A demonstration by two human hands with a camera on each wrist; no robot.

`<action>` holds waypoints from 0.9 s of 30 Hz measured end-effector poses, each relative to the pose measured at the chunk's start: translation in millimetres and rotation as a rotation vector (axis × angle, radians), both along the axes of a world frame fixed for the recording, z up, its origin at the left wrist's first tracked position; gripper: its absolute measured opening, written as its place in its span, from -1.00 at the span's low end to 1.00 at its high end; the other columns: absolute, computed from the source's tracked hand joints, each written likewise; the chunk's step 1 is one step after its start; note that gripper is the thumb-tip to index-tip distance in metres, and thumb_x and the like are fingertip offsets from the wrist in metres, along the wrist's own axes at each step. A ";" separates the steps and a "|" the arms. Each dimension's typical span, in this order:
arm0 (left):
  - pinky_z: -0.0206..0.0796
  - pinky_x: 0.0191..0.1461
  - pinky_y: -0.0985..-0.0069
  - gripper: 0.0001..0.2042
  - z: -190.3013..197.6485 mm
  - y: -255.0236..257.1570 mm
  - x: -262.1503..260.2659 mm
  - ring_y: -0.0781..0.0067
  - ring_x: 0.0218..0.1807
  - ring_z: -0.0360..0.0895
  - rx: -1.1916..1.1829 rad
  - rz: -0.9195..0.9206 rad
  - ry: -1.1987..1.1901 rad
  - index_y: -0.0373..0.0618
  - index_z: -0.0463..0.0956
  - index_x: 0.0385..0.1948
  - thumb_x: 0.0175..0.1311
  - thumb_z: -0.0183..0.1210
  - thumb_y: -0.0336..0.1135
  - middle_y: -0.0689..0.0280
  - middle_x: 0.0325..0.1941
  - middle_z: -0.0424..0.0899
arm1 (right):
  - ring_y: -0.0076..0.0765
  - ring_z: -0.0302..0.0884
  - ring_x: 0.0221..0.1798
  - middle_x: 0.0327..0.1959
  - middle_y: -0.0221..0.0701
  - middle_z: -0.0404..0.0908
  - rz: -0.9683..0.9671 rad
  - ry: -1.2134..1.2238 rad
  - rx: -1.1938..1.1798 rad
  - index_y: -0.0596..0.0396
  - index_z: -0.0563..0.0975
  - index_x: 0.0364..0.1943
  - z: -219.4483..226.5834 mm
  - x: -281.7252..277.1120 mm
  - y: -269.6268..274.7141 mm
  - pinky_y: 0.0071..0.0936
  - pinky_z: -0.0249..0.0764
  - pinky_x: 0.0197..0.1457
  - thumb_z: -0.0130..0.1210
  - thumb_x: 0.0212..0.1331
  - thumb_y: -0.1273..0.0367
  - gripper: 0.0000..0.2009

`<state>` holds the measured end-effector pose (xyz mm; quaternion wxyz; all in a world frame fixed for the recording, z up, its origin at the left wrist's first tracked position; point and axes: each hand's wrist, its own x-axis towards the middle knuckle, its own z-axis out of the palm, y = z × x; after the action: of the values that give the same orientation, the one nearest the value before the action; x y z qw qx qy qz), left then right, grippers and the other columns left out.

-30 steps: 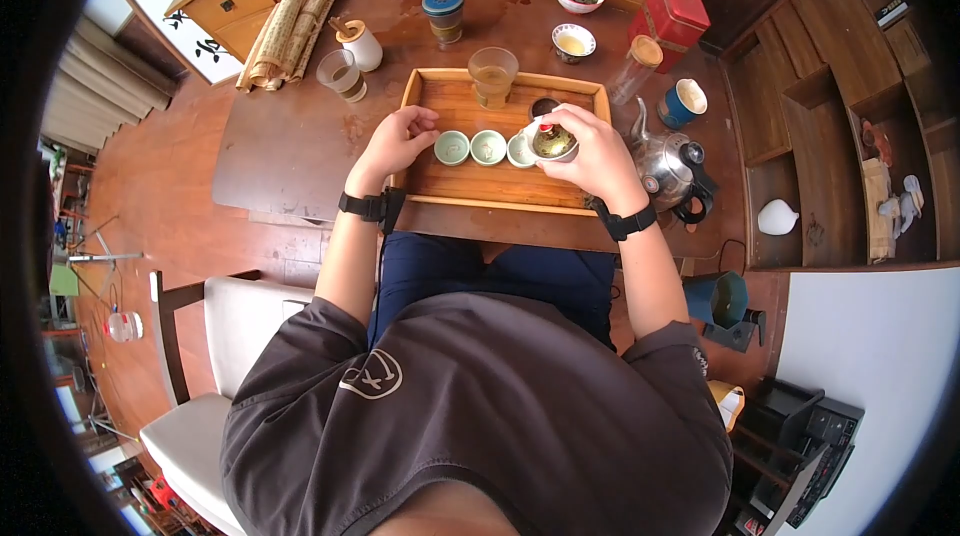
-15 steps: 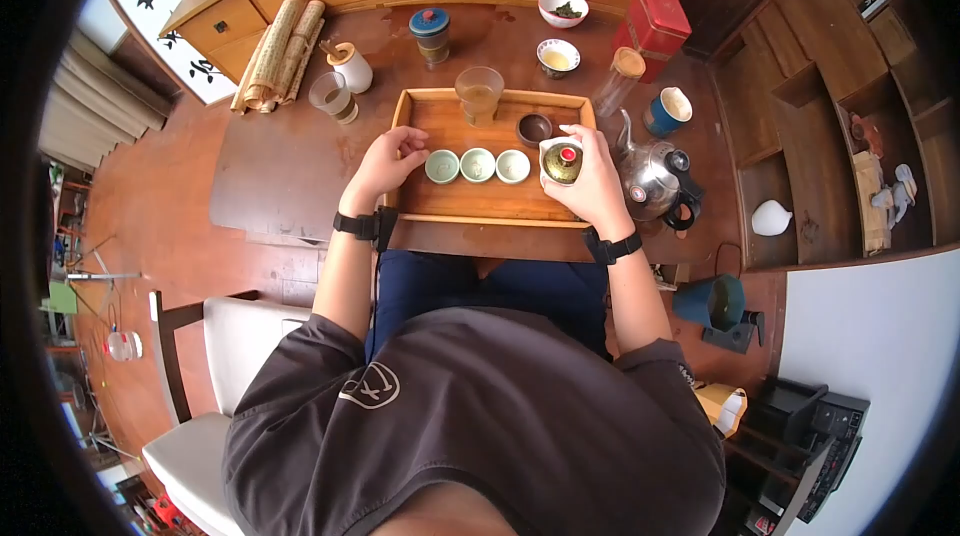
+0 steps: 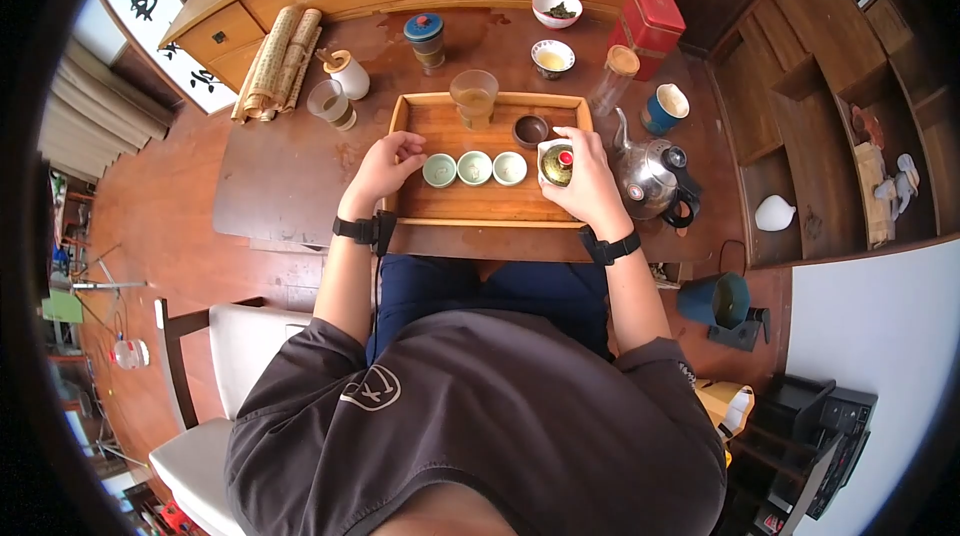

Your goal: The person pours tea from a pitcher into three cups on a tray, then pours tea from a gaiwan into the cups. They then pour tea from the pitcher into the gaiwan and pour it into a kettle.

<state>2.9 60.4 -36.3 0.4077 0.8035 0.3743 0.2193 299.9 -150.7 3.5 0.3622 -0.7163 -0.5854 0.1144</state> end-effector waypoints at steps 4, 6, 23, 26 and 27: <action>0.53 -0.02 0.47 -0.67 -2.4 2.9 0.2 0.47 -0.20 0.62 -0.024 -0.005 0.002 -0.31 0.67 0.04 0.28 0.40 -0.39 0.29 -0.21 0.75 | 0.08 0.50 0.33 0.26 -0.10 0.43 -0.015 -0.108 -0.052 0.10 0.38 0.39 9.8 -3.7 2.5 -0.17 0.46 0.44 0.53 -0.08 0.39 -0.17; 0.53 -0.01 0.48 -0.66 -3.6 3.8 1.6 0.47 -0.20 0.62 -0.034 -0.012 0.000 -0.32 0.66 0.05 0.27 0.40 -0.39 0.29 -0.22 0.75 | 0.16 0.45 0.34 0.26 -0.09 0.44 0.021 -0.239 0.095 0.04 0.44 0.33 21.7 -13.2 6.9 -0.06 0.42 0.45 0.54 -0.07 0.38 -0.23; 0.49 0.28 0.16 -0.40 -6.6 -36.0 22.6 -0.11 0.14 0.60 0.288 -0.053 0.232 -0.21 0.65 0.07 -0.14 0.57 -0.27 0.01 0.00 0.67 | 0.10 0.62 0.19 0.04 -0.12 0.66 0.324 -0.313 -0.015 0.11 0.56 0.21 -38.5 -69.4 76.2 -0.02 0.48 0.37 0.50 0.00 0.29 -0.38; 0.48 0.28 0.17 -0.41 -3.8 -35.2 24.4 -0.09 0.14 0.61 0.263 -0.038 0.202 -0.22 0.65 0.05 -0.15 0.57 -0.29 0.00 -0.01 0.67 | 0.10 0.63 0.17 0.03 -0.12 0.67 0.305 -0.251 -0.053 0.11 0.56 0.19 -39.4 -68.0 80.5 -0.01 0.51 0.34 0.49 0.00 0.30 -0.40; 0.49 0.28 0.16 -0.41 -3.1 -36.7 24.0 -0.08 0.15 0.61 0.260 -0.030 0.199 -0.23 0.66 0.04 -0.14 0.57 -0.29 0.00 -0.01 0.68 | 0.11 0.62 0.17 0.05 -0.11 0.66 0.306 -0.228 -0.048 0.12 0.56 0.21 -38.9 -67.5 80.2 -0.05 0.52 0.31 0.48 0.02 0.29 -0.40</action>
<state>26.9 23.6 -39.4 0.2646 0.8727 0.3692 0.1791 232.4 -70.5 -35.4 0.2547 -0.6358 -0.7217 0.1002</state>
